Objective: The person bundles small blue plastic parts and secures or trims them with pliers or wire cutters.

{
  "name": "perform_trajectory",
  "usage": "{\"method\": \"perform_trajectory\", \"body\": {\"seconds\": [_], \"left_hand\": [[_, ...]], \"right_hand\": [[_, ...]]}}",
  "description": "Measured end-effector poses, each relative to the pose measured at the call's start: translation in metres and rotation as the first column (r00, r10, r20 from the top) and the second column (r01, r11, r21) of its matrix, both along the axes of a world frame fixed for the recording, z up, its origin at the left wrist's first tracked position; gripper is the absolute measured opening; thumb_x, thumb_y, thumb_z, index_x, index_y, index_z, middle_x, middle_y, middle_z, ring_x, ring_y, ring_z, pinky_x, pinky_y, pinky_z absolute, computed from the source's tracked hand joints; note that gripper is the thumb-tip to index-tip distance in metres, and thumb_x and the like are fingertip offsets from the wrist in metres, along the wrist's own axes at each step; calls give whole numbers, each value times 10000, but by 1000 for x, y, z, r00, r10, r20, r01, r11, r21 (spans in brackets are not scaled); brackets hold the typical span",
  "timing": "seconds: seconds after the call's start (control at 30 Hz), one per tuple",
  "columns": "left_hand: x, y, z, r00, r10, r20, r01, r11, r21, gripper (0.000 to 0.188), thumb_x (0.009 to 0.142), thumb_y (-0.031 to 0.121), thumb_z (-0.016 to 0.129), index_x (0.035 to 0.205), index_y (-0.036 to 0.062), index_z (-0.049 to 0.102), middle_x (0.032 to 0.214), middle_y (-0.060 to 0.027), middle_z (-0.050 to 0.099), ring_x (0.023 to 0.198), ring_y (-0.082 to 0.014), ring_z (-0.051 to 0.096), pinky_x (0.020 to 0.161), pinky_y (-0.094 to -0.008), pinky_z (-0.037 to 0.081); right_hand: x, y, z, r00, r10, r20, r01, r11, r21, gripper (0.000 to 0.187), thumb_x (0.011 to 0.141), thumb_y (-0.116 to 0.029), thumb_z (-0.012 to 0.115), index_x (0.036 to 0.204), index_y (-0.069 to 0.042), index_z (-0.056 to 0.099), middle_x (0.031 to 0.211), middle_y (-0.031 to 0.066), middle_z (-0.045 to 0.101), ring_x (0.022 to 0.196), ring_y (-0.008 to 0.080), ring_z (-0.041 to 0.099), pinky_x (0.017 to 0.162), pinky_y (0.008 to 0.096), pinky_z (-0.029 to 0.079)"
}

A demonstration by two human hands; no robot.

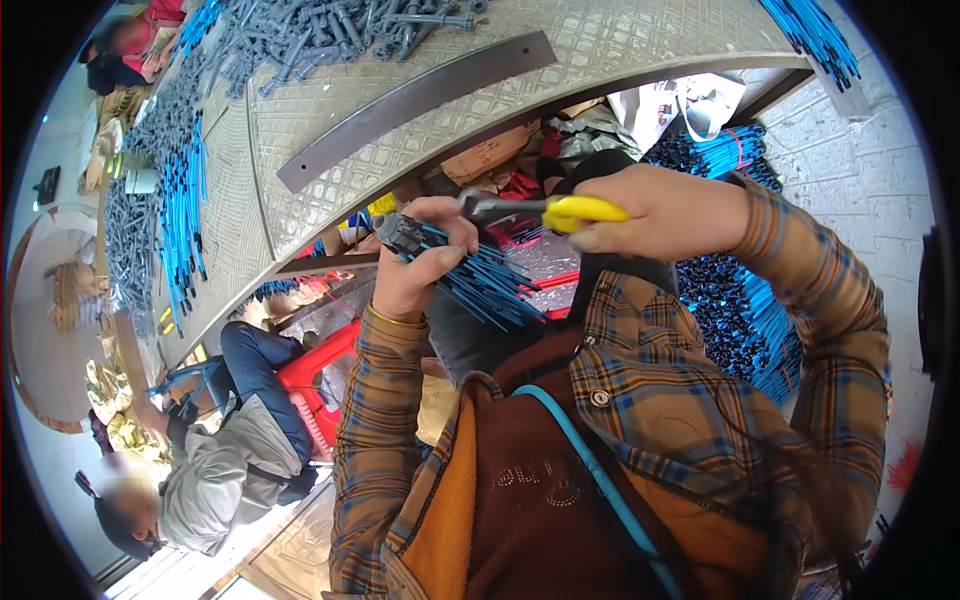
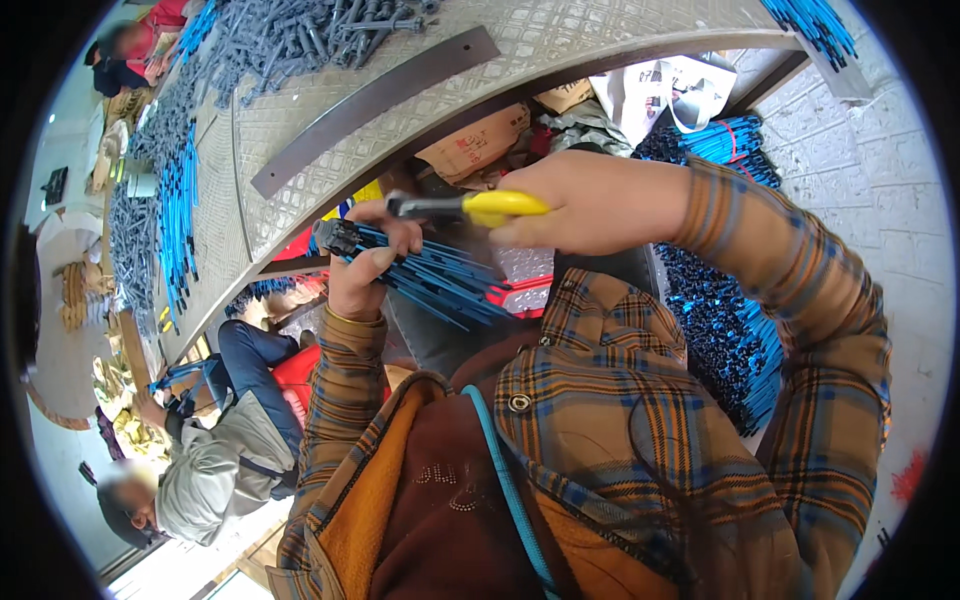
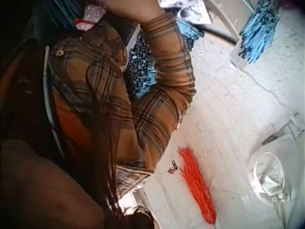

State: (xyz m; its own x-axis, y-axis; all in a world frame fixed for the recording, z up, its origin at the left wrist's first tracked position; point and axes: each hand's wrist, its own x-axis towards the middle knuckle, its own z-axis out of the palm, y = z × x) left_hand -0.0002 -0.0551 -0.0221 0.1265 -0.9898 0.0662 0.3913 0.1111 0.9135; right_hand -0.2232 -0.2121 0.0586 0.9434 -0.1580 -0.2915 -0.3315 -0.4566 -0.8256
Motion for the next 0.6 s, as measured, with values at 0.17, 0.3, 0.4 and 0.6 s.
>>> {"method": "perform_trajectory", "body": {"seconds": [0.17,0.3,0.4,0.6], "left_hand": [[7,15,5,979,178,100,-180,984,14,412,665,123,657,1031,-8,522,743,-78,545,758,-208,546,745,-331,436],[15,8,12,940,338,51,-338,941,-24,372,711,175,632,1021,-1,526,750,-77,539,768,-213,536,764,-369,436],[28,18,19,904,406,-135,-415,909,-39,341,753,222,602,1009,7,531,768,-74,543,781,-217,530,781,-394,432],[43,24,35,614,356,-705,-514,858,-13,333,833,317,521,1003,32,540,812,-56,551,812,-213,518,792,-427,428]], "right_hand": [[-38,-36,-7,854,-478,205,485,874,14,283,831,-184,581,1041,-6,516,789,132,548,716,186,547,658,320,446],[-66,-104,-29,805,-446,391,592,574,-565,293,821,-161,581,1058,-3,515,836,135,571,758,236,564,681,325,448],[-57,-123,-33,829,-497,257,495,437,-751,376,786,-148,610,1121,-19,498,979,160,578,892,297,555,780,365,437],[0,-34,-45,849,122,514,274,731,-626,636,735,-212,665,1285,-61,384,1235,188,450,1136,344,428,971,421,332]]}}
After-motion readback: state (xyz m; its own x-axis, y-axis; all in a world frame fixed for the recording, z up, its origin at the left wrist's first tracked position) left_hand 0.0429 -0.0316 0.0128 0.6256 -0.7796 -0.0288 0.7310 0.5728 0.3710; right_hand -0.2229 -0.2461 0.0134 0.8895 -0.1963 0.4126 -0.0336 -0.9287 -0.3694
